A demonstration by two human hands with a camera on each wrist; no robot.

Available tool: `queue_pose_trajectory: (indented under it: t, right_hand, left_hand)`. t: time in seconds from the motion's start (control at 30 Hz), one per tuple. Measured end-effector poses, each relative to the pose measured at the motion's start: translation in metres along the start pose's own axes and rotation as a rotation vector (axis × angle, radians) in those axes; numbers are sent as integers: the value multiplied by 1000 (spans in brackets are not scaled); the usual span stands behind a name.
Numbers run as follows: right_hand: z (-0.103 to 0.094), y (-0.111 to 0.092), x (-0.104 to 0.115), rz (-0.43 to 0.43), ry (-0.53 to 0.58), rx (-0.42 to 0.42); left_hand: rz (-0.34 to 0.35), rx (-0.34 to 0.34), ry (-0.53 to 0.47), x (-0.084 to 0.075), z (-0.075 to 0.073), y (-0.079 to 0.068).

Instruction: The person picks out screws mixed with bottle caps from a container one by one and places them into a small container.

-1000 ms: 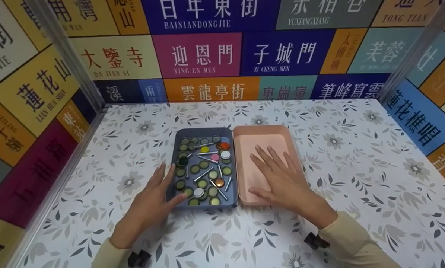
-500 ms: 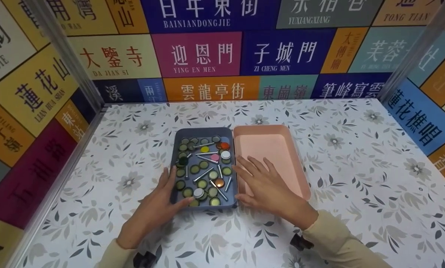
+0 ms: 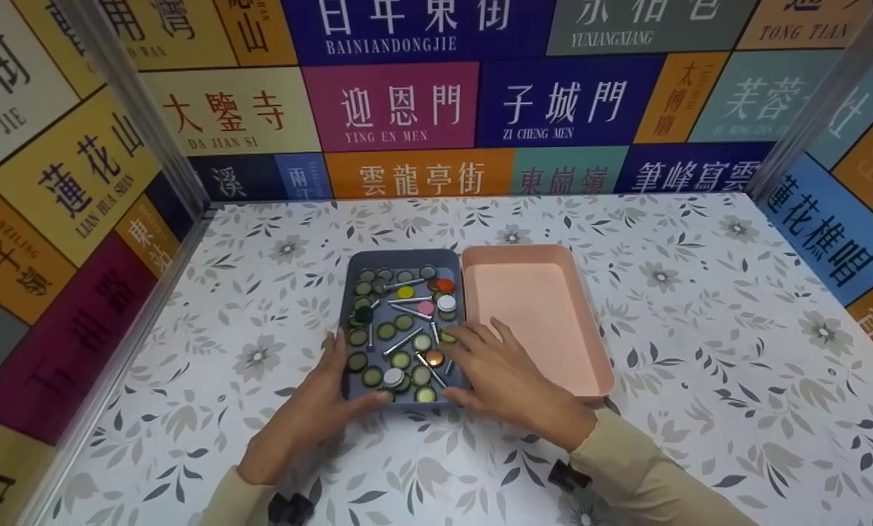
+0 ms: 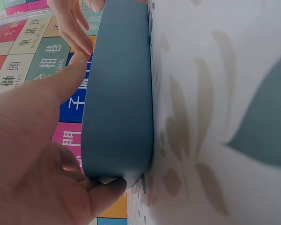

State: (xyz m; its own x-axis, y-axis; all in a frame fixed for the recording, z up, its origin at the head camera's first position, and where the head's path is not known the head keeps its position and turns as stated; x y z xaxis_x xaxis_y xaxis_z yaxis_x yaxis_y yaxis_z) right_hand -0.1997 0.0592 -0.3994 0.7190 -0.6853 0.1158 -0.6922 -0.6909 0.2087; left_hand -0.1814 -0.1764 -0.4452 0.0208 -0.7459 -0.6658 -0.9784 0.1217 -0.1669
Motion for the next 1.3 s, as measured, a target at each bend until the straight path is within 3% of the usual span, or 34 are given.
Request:
queue_pose_trajectory:
  t: [0.33, 0.57, 0.73, 1.07, 1.3]
  right_hand:
    - [6, 10, 9, 27, 18, 7]
    - [8, 16, 10, 73, 51, -14]
    - [14, 21, 10, 93, 64, -1]
    - [21, 23, 12, 90, -40, -24]
    - [23, 26, 13, 109, -50, 11]
  left_hand:
    - [41, -21, -102, 5, 1, 3]
    - [126, -69, -166, 3, 0, 5]
    - [131, -83, -173, 4, 0, 4]
    - [143, -94, -186, 4, 2, 3]
    - [148, -95, -194, 5, 3, 2]
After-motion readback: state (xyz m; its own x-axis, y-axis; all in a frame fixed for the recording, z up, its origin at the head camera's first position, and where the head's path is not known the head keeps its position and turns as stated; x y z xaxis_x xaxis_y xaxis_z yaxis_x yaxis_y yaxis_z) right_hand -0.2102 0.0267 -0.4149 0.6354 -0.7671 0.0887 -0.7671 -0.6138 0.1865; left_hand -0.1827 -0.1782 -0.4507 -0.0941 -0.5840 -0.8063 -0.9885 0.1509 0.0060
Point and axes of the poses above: each hand's wrist, its own y-axis towards the middle knuckle, its own z-axis out of the palm, x = y × z, the point moved 5 cm from there along y, towards the middle knuckle, and after that the axes turned 2 degrees about -z, right-handed, at the moved point
